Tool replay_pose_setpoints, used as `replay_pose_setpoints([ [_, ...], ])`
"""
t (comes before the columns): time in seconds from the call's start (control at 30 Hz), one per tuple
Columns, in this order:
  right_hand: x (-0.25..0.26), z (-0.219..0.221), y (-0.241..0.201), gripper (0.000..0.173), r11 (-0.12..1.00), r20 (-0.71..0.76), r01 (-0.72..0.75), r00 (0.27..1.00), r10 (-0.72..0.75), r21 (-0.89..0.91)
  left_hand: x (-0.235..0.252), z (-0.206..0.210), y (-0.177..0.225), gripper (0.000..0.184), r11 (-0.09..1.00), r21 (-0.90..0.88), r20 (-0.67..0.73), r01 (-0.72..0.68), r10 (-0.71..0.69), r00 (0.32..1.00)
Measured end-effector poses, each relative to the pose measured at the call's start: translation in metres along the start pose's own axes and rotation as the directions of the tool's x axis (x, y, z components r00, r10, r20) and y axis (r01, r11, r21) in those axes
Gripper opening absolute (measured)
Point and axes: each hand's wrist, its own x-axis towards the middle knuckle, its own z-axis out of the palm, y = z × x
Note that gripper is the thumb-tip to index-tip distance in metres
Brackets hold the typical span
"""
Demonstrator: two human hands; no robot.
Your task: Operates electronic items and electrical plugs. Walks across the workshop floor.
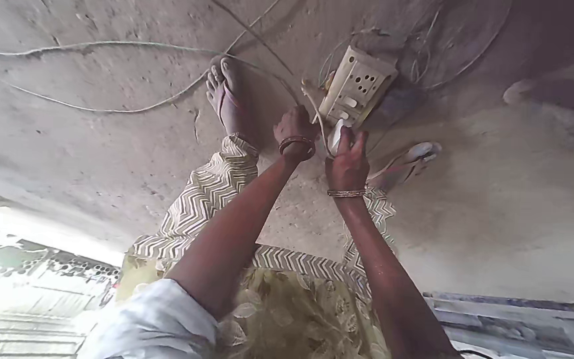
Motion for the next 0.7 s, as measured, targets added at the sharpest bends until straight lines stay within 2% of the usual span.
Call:
replay_pose_setpoints([
  [0.13,-0.004,-0.003,0.001,0.06,0.997,0.012,0.063,0.998,-0.062,-0.041,0.0,0.005,-0.003,0.052,1.0,0.004,-0.036,0.009,-0.008,0.999],
  [0.23,0.001,-0.002,-0.002,0.053,0.995,-0.005,0.062,0.998,-0.063,-0.077,0.001,0.001,-0.004,0.054,1.0,-0.009,-0.009,0.015,-0.015,1.0],
  [0.33,0.003,-0.007,-0.001,0.056,0.992,0.042,0.074,0.997,-0.07,-0.099,-0.001,-0.003,0.0,0.052,1.0,-0.011,0.018,-0.004,0.004,1.0],
  [0.37,0.003,-0.007,0.003,0.055,0.992,0.044,0.084,0.996,-0.08,-0.098,-0.003,-0.002,0.001,0.049,0.999,-0.002,0.022,-0.044,0.044,0.999],
  [0.43,0.004,-0.006,0.013,0.058,0.989,0.035,0.11,0.994,-0.107,-0.095,-0.002,0.007,0.001,0.04,0.975,0.048,-0.007,-0.216,0.216,0.976],
  [0.5,0.003,-0.003,0.023,0.059,0.989,0.006,0.142,0.99,-0.142,-0.05,-0.003,0.018,-0.008,0.032,0.907,0.103,-0.042,-0.409,0.415,0.909],
  [0.57,0.002,0.005,0.032,0.058,0.979,-0.08,0.202,0.976,-0.201,0.0,-0.004,0.034,-0.024,0.028,0.791,0.183,-0.136,-0.583,0.608,0.782],
  [0.63,0.003,0.014,0.036,0.056,0.966,-0.136,0.257,0.958,-0.254,0.005,-0.002,0.046,-0.039,0.024,0.675,0.292,-0.205,-0.677,0.736,0.645],
  [0.7,0.005,0.02,0.041,0.056,0.95,-0.175,0.312,0.935,-0.309,-0.007,0.002,0.053,-0.045,0.023,0.605,0.352,-0.273,-0.714,0.796,0.54],
])
